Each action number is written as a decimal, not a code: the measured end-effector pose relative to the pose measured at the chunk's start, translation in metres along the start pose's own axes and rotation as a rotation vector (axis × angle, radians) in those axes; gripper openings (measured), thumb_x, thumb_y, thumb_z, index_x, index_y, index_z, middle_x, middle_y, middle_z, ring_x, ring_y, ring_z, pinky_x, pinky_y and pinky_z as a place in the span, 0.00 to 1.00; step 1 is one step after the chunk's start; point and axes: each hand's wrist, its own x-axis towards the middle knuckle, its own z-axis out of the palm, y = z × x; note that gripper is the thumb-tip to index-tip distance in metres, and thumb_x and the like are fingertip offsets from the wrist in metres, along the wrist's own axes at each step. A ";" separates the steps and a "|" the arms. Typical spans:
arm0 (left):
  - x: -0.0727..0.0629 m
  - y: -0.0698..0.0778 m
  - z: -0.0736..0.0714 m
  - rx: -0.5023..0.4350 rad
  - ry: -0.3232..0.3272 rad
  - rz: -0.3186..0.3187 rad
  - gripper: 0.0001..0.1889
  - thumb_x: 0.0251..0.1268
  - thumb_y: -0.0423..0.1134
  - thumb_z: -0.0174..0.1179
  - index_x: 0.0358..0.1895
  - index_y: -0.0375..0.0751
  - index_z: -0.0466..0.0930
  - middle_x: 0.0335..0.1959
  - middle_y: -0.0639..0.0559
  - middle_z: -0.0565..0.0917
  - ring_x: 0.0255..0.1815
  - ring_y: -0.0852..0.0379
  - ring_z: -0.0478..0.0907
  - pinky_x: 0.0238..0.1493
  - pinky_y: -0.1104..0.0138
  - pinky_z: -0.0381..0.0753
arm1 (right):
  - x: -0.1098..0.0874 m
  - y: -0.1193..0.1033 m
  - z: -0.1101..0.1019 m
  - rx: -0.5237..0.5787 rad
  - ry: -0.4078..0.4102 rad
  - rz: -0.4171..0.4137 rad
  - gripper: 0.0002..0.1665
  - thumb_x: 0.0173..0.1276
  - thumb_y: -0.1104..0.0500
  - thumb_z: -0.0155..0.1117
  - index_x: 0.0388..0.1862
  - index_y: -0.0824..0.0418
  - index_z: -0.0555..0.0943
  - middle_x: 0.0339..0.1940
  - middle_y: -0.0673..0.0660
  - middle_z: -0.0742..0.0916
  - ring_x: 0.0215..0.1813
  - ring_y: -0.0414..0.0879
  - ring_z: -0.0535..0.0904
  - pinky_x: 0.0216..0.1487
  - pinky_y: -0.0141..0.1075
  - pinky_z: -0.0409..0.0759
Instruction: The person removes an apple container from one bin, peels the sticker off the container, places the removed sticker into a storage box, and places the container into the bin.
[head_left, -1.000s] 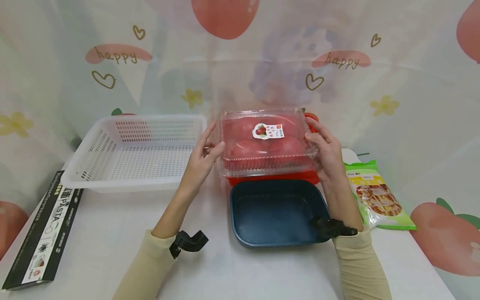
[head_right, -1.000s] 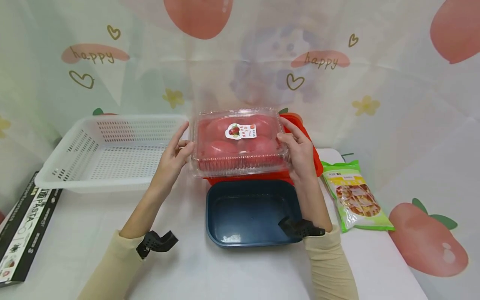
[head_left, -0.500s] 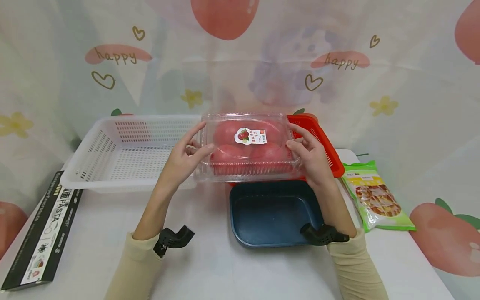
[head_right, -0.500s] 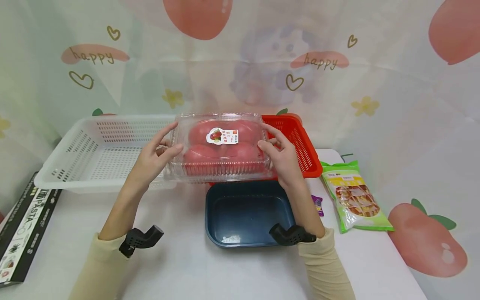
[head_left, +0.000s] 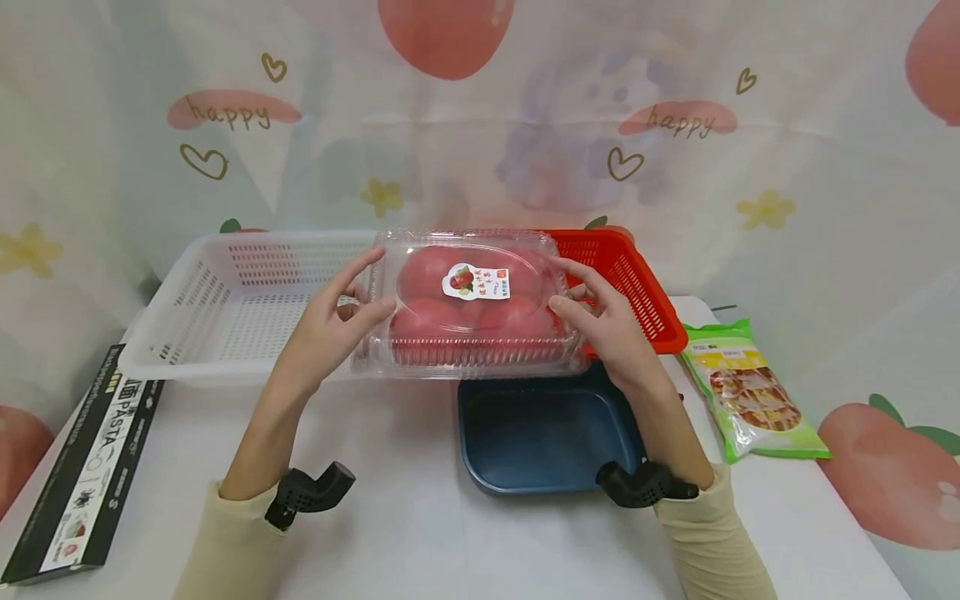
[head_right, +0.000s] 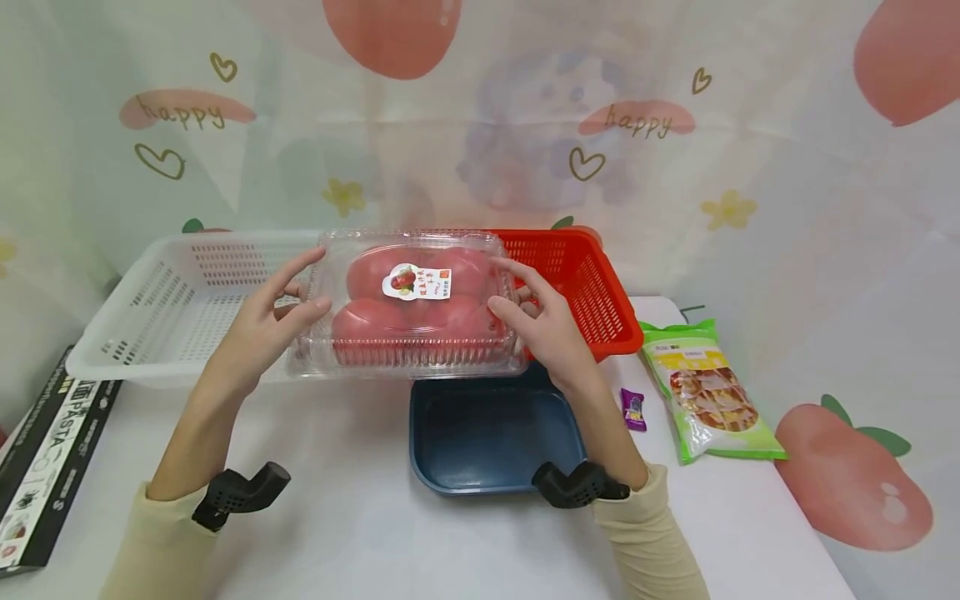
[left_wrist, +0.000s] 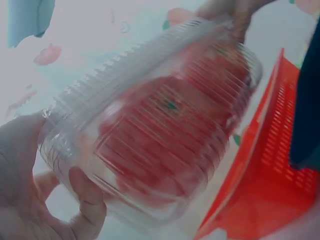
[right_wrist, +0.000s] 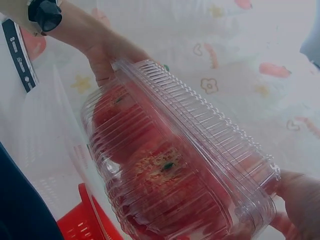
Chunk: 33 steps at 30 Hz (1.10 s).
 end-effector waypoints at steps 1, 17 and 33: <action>-0.003 -0.001 -0.002 -0.003 0.000 -0.003 0.30 0.67 0.48 0.60 0.70 0.72 0.62 0.40 0.48 0.68 0.21 0.59 0.65 0.24 0.67 0.68 | -0.001 -0.001 0.002 -0.005 -0.004 -0.001 0.33 0.66 0.53 0.63 0.70 0.49 0.68 0.47 0.54 0.77 0.48 0.49 0.77 0.48 0.32 0.83; -0.071 -0.031 -0.060 0.026 -0.067 0.029 0.33 0.68 0.32 0.55 0.74 0.57 0.57 0.46 0.48 0.67 0.39 0.60 0.80 0.31 0.64 0.85 | -0.028 -0.021 0.046 0.162 -0.390 -0.001 0.33 0.67 0.55 0.63 0.69 0.53 0.66 0.55 0.64 0.73 0.49 0.55 0.81 0.40 0.44 0.86; -0.128 -0.079 -0.114 0.274 -0.207 -0.011 0.38 0.58 0.31 0.65 0.71 0.53 0.58 0.52 0.58 0.66 0.41 0.65 0.77 0.31 0.69 0.82 | -0.054 -0.021 0.112 0.034 -0.616 0.151 0.32 0.63 0.50 0.68 0.64 0.37 0.66 0.56 0.54 0.74 0.45 0.50 0.80 0.35 0.42 0.86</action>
